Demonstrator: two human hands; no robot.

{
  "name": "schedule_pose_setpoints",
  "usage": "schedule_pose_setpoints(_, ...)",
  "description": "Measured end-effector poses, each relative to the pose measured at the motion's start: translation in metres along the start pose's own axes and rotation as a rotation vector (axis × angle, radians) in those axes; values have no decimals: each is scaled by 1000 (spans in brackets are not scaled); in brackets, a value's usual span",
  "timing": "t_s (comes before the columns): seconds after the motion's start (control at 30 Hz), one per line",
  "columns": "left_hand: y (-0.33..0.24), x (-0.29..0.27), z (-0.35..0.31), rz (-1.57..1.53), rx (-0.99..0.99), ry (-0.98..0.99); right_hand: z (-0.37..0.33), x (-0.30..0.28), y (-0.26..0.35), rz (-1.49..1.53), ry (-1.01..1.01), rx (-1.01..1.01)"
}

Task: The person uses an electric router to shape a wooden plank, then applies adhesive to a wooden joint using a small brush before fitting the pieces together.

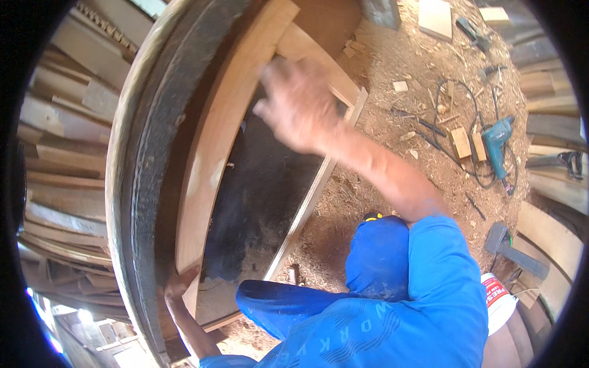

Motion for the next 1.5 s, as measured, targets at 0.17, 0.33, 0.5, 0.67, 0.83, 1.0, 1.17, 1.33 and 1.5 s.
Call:
schedule_pose_setpoints(0.17, -81, -11, -44, 383, 183, -439, -20, 41, 181, 164, 127, -611)
schedule_pose_setpoints(0.33, -64, -17, -78, 272, -27, -439, -51, 115, 257, 121, 557, -737)
schedule_pose_setpoints(0.5, -83, -38, -129, 69, 431, -710, -31, 117, 239, -241, 718, -512)
schedule_pose_setpoints(0.67, 149, -53, -234, -279, 83, -1364, -37, 126, 262, -330, 809, -413)
schedule_pose_setpoints(0.83, 386, -2, -300, -930, -349, -1609, -51, 144, 288, -228, 691, -633)
schedule_pose_setpoints(1.0, 518, 45, -244, -1454, -488, -1260, -53, 161, 292, -315, 810, -487)
schedule_pose_setpoints(1.17, 465, 24, -180, -1884, 309, -918, -46, 153, 304, -276, 747, -523)
schedule_pose_setpoints(1.33, 471, 31, -182, -1863, 408, -898, -45, 152, 298, -214, 688, -442)
schedule_pose_setpoints(1.5, 477, 34, -184, -1844, 411, -899, -47, 152, 305, -48, 797, -247)
Point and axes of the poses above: each hand's wrist, its own z-axis towards the middle knuckle, its own x-axis out of the palm, y = z × x, the point moved 10 cm from there along z, towards the middle knuckle, and after that the axes turned 4 degrees about -x, right-handed, at the moved point
